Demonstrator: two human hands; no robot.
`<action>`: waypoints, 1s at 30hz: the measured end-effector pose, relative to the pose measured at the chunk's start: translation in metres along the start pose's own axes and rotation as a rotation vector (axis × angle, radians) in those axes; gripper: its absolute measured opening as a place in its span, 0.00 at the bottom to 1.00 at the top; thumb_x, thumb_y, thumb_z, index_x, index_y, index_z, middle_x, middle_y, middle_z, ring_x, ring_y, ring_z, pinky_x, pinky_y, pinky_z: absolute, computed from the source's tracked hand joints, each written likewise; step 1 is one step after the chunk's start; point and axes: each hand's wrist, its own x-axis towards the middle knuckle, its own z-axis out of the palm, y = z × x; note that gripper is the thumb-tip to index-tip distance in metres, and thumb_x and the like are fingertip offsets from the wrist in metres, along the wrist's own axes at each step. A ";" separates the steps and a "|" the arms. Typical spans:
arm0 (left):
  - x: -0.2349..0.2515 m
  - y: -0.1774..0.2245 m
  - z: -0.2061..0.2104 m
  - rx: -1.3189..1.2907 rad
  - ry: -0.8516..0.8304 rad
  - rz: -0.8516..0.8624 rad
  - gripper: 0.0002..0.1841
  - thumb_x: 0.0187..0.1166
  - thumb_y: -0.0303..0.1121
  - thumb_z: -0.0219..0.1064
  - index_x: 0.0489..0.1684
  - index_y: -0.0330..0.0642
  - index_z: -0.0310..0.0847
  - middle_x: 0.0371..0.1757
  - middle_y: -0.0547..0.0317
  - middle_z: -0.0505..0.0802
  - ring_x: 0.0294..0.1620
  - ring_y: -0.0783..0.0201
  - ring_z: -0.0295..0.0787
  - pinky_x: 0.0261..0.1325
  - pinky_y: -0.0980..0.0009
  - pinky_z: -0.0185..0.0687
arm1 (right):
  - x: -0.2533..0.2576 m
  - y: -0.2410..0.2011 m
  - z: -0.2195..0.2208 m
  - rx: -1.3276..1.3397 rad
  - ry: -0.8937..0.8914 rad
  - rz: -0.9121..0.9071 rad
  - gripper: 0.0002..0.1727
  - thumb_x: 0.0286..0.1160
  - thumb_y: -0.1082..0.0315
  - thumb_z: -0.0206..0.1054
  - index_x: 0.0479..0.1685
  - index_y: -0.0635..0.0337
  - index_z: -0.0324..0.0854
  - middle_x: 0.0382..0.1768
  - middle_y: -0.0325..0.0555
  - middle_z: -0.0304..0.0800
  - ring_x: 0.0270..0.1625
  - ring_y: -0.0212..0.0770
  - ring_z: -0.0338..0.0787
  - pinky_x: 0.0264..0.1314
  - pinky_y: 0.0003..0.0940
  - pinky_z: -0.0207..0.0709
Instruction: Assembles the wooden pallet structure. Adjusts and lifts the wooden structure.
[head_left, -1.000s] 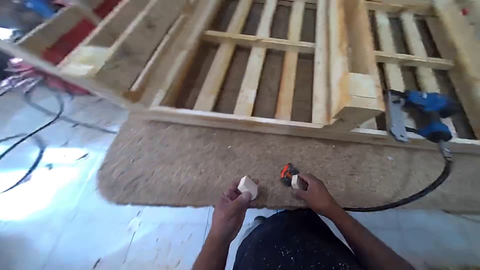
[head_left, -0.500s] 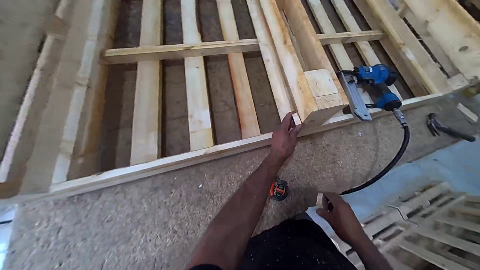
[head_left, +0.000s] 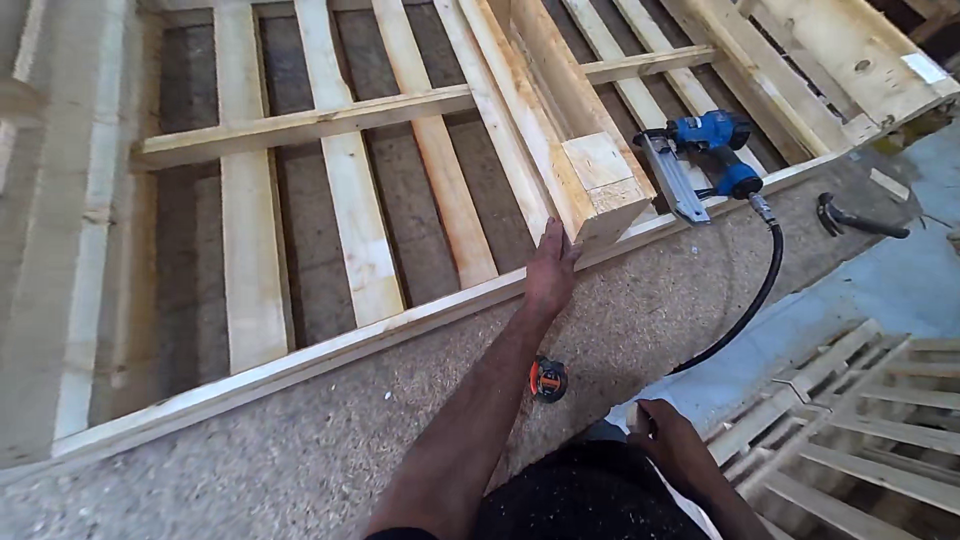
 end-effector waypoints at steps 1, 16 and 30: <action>0.001 -0.002 0.002 -0.028 0.011 0.002 0.34 0.87 0.38 0.65 0.92 0.39 0.58 0.90 0.46 0.69 0.86 0.52 0.73 0.84 0.51 0.71 | 0.003 -0.002 -0.005 -0.004 -0.015 0.006 0.34 0.68 0.51 0.77 0.73 0.57 0.81 0.64 0.51 0.86 0.57 0.44 0.91 0.65 0.43 0.86; 0.007 -0.007 0.018 0.099 0.121 0.171 0.36 0.82 0.30 0.66 0.89 0.30 0.52 0.88 0.34 0.68 0.80 0.46 0.77 0.79 0.52 0.76 | 0.018 0.006 -0.004 -0.025 -0.113 -0.065 0.35 0.71 0.47 0.75 0.76 0.57 0.79 0.67 0.54 0.84 0.63 0.47 0.89 0.70 0.45 0.83; 0.009 -0.008 0.007 0.105 0.036 0.093 0.42 0.79 0.34 0.72 0.92 0.37 0.50 0.72 0.39 0.85 0.69 0.46 0.87 0.73 0.45 0.81 | 0.096 -0.035 -0.041 -0.132 0.020 -0.087 0.32 0.74 0.53 0.75 0.78 0.54 0.78 0.72 0.53 0.82 0.75 0.52 0.82 0.77 0.54 0.77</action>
